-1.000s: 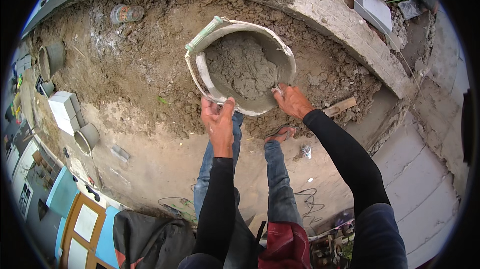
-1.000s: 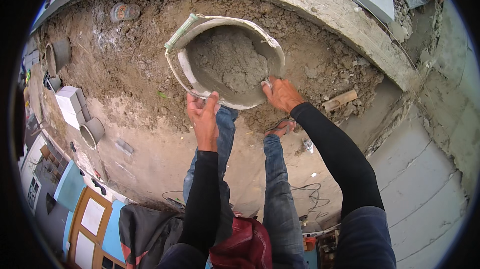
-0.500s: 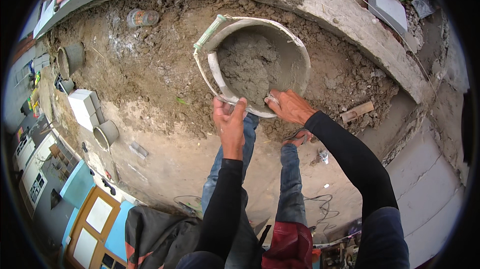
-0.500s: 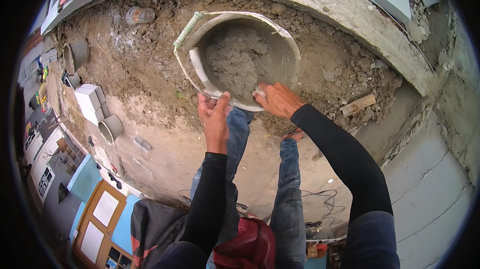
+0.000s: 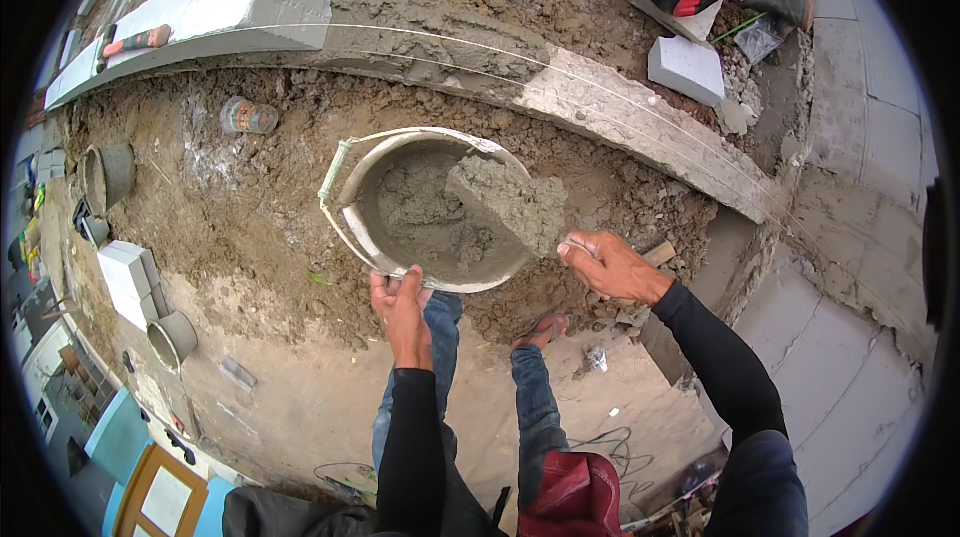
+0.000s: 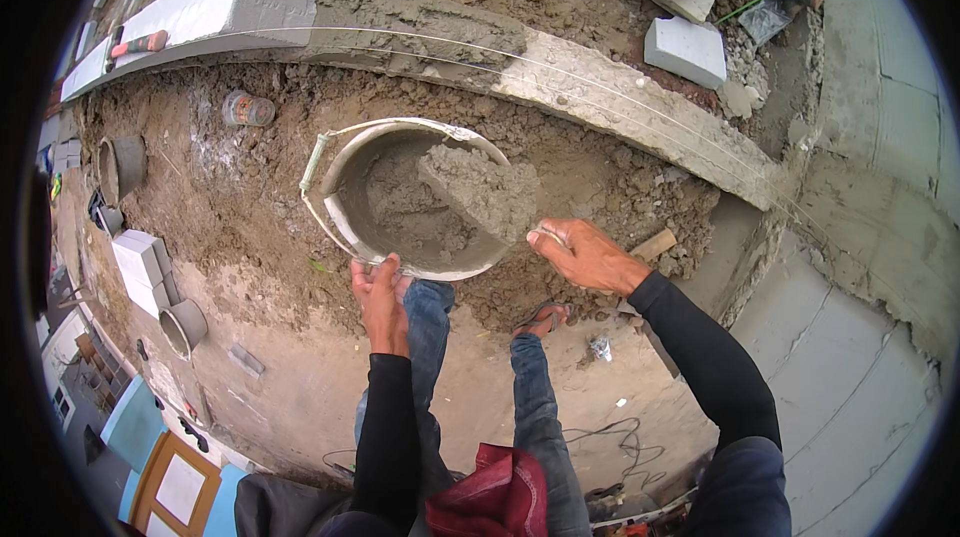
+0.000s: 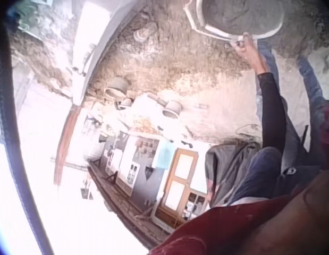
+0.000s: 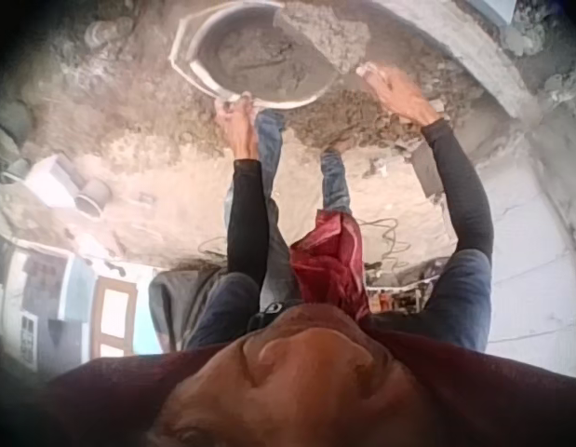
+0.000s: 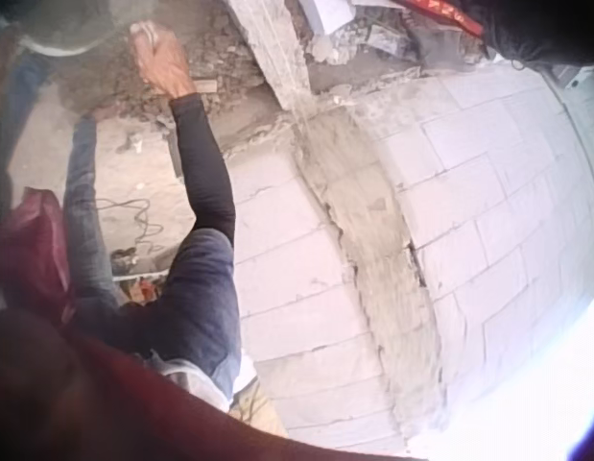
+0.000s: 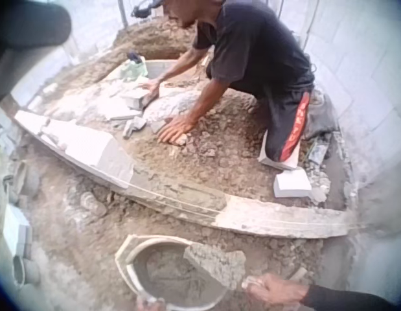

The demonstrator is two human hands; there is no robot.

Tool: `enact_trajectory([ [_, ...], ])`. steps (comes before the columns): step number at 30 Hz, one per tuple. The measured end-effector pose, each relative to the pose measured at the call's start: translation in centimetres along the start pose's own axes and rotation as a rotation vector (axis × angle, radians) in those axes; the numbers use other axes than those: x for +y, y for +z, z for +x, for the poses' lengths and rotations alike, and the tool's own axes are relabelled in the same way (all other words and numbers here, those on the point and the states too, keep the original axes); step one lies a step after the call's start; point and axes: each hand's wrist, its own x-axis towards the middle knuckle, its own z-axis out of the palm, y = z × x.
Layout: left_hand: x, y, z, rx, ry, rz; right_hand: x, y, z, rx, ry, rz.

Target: The person applies mortar to a concrete surface using a trowel, places a brick on the mortar, and taps it into place using a hammer. They then continue to apply more mortar to the next section and smooth it with the trowel.

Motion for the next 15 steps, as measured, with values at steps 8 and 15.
enact_trajectory([
  [8, 0.0, 0.7, 0.0, -0.004, -0.030, 0.033, -1.6, -10.7, 5.3, 0.633, -0.065, -0.558],
  [15, 0.8, 0.9, -0.2, -0.008, -0.053, 0.056, 2.5, -11.0, 9.6, 0.620, -0.110, -1.067],
])
